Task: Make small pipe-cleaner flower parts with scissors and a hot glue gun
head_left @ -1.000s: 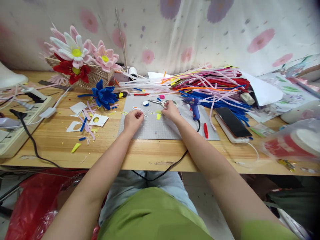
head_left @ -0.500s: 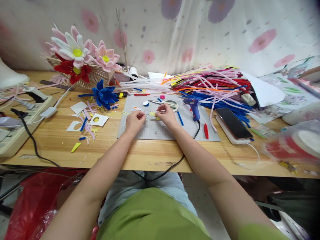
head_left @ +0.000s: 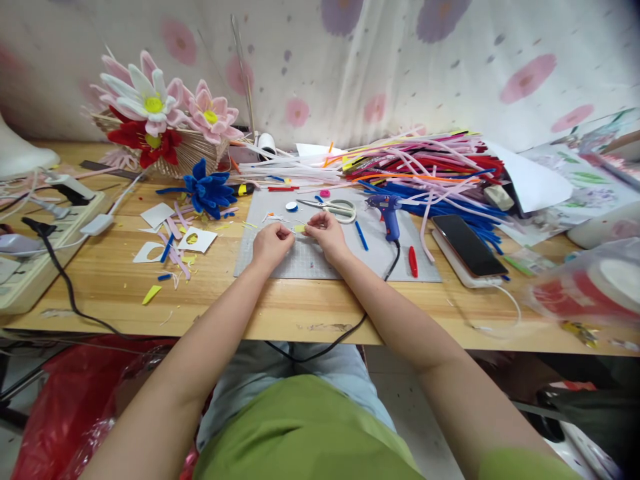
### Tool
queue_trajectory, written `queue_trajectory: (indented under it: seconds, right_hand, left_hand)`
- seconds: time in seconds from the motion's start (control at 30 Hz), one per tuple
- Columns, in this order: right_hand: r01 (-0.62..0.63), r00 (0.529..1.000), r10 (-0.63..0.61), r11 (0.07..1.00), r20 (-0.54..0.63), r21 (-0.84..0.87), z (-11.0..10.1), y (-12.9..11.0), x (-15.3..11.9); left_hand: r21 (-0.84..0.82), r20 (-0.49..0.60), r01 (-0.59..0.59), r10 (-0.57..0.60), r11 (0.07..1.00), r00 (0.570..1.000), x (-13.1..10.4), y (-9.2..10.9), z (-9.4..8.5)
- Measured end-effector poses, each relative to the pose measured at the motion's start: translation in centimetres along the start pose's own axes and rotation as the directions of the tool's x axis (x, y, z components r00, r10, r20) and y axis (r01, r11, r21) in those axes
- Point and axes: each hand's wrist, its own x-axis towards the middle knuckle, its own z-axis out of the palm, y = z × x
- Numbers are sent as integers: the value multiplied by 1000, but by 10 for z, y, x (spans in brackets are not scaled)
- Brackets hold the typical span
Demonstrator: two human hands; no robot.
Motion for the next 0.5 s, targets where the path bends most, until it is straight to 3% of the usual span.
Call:
queue_trajectory:
  seconds: [0.3,0.5]
  right_hand:
    - [-49,999,49,991,5,128,1,4,1]
    - [-37,999,34,992,29,119,3,5,1]
  left_hand:
    - [45,-10,8,-7,999,1000,1,1,2]
    - [86,-8,14,-13,996,1000,2,3,1]
